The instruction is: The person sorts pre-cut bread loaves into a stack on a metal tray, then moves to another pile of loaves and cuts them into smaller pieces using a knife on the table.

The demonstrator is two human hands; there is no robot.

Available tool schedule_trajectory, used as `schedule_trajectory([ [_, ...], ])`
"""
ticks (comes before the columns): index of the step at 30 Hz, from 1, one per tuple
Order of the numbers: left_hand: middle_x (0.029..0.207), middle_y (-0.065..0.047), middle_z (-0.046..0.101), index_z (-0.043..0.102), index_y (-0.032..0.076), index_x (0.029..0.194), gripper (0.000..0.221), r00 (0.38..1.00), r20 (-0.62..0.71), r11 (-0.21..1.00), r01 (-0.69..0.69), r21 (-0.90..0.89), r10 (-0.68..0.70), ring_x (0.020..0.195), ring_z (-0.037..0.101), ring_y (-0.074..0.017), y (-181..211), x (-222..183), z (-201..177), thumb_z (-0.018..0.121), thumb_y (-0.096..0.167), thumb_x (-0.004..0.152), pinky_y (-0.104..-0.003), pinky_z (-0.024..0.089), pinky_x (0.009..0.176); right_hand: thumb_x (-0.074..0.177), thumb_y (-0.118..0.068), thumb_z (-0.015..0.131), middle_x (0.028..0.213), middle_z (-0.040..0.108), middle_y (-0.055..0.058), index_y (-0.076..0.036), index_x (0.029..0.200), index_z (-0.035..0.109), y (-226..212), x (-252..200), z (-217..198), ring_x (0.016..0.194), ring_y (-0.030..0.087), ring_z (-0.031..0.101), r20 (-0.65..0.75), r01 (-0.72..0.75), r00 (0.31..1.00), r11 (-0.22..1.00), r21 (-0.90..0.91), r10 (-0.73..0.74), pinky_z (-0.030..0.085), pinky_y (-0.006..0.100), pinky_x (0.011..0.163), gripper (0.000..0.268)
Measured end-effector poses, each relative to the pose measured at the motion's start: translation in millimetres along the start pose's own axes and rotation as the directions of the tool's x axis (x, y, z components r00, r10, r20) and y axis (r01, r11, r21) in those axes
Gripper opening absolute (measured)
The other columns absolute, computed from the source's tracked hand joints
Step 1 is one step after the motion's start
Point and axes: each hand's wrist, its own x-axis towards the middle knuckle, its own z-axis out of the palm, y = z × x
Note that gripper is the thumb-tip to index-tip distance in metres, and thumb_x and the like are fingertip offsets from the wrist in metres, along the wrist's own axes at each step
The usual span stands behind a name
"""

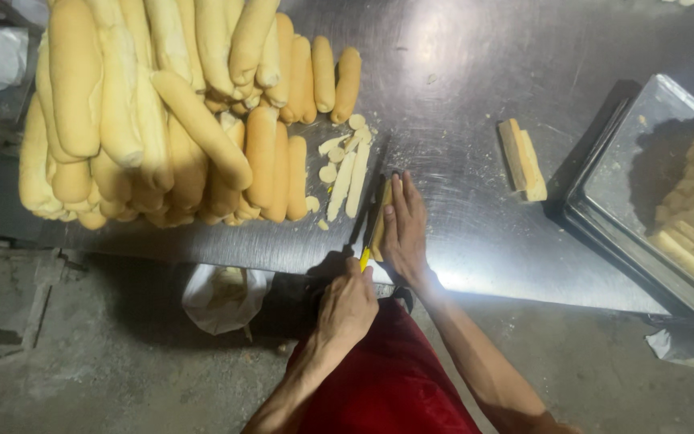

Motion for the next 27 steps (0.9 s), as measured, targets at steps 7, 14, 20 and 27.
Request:
schedule_trajectory([
  [7,0.068,-0.019,0.070,0.051,-0.010,0.120,0.037,0.997,0.072,0.997,0.008,-0.082,-0.002,0.056,0.073,-0.0266,-3.4,-3.3,5.4,0.038,0.023,0.110,-0.032,0.057,0.043,0.112,-0.044,0.022,0.168,0.027,0.024,0.001,0.159,0.036,1.3,-1.1,0.4,0.156,0.041,0.027,0.013,-0.029,0.999,0.999,0.014,0.029,0.022,0.053,0.127,0.067],
  [14,0.065,-0.015,0.065,0.047,-0.008,0.129,0.037,0.984,0.133,0.985,0.130,-0.116,-0.114,0.051,0.069,-0.0270,-15.1,-28.0,17.0,0.034,0.022,0.110,-0.036,0.053,0.038,0.112,-0.046,0.023,0.166,0.031,0.026,0.003,0.158,0.037,6.2,-0.5,4.4,0.155,0.043,0.028,0.009,-0.017,1.000,1.000,-0.003,0.017,0.021,0.053,0.128,0.069],
  [20,0.062,-0.017,0.065,0.048,-0.011,0.127,0.034,0.988,-0.099,0.965,-0.135,-0.224,0.115,0.047,0.066,-0.0250,-21.6,-36.9,23.9,0.038,0.015,0.107,-0.035,0.051,0.035,0.112,-0.046,0.022,0.165,0.033,0.027,0.004,0.158,0.037,2.0,-2.1,5.3,0.156,0.043,0.029,-0.004,0.008,1.000,1.000,0.025,-0.008,0.022,0.051,0.129,0.069],
  [27,0.071,-0.020,0.068,0.052,-0.007,0.122,0.031,0.983,0.119,0.979,0.153,-0.135,-0.137,0.056,0.070,-0.0279,-28.9,-47.4,24.1,0.042,0.020,0.110,-0.036,0.057,0.041,0.111,-0.049,0.020,0.165,0.032,0.029,0.004,0.159,0.034,1.3,-4.3,2.2,0.156,0.045,0.027,0.018,-0.035,0.999,0.999,-0.036,0.036,0.020,0.053,0.129,0.073],
])
